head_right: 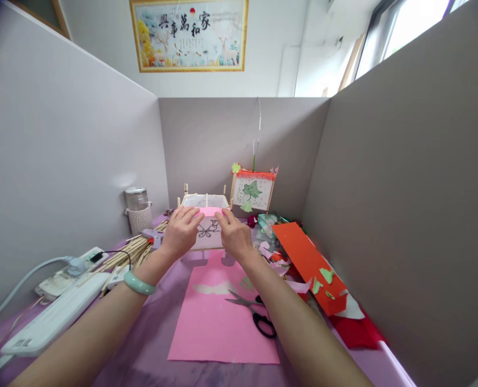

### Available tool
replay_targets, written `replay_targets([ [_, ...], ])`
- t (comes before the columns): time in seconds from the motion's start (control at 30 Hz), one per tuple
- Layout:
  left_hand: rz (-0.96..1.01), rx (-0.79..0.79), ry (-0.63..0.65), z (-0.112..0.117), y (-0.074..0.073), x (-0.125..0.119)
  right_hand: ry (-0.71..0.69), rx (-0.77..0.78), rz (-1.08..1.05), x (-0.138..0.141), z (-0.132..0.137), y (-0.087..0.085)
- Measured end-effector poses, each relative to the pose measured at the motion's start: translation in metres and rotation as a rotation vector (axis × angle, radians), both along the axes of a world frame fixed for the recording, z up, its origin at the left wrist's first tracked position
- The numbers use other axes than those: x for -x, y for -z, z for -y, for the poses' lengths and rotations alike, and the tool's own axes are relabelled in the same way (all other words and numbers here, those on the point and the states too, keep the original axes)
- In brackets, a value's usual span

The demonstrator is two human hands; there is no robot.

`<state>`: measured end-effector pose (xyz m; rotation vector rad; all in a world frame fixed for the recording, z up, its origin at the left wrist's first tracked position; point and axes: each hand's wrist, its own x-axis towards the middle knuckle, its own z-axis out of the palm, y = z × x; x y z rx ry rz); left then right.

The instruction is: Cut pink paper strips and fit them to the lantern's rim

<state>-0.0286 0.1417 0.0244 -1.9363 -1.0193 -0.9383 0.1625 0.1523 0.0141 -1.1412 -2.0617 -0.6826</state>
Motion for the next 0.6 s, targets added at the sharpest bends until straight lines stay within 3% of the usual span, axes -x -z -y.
replay_targets([
  [0.37,0.064,-0.042,-0.036,0.01,0.013,0.001,-0.022,-0.049,-0.024,-0.002,-0.001,0.007],
  [0.6,0.137,-0.049,-0.116,0.005,-0.003,0.001,-0.055,-0.063,-0.069,-0.005,-0.001,0.008],
])
